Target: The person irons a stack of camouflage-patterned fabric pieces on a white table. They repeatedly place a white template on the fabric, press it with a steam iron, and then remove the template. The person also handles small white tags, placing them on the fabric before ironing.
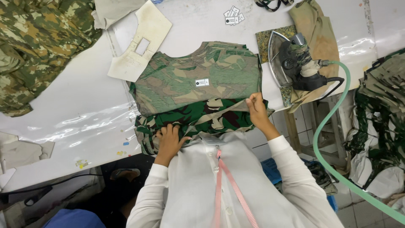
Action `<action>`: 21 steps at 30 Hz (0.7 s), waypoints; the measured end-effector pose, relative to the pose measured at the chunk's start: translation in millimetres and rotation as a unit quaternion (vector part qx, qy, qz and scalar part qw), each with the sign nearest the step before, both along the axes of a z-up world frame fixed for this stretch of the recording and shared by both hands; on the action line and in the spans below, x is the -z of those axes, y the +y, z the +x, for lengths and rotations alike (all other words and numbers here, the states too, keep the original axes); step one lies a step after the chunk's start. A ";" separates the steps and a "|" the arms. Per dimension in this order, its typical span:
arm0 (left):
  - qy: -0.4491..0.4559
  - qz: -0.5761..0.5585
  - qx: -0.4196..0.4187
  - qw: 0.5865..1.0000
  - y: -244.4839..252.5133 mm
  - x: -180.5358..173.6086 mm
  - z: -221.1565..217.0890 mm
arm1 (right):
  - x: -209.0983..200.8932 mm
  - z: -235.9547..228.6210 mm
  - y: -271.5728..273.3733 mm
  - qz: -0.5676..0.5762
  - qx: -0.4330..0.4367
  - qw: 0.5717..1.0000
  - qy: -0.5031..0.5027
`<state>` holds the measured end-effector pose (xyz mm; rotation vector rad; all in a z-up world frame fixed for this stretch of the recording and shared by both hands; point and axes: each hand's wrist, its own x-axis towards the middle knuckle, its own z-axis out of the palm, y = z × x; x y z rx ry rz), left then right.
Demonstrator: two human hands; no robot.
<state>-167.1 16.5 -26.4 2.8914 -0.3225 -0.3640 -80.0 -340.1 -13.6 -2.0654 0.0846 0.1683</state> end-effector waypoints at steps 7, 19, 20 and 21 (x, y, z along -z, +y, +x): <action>-0.066 -0.107 -0.123 0.984 5.7 -11.5 8.1 | -83.9 22.9 -1.1 -0.525 -0.142 0.824 -0.155; -0.092 -0.186 -0.316 0.926 33.1 -2.1 190.1 | -5.6 143.1 17.6 -0.251 0.025 0.962 -0.103; -0.060 -0.068 -0.308 0.947 26.8 -0.9 194.5 | -5.4 148.5 23.5 -0.288 0.019 0.951 -0.110; -0.059 -0.067 -0.309 0.947 23.9 -2.1 191.2 | -3.6 148.8 22.8 -0.288 0.018 0.951 -0.110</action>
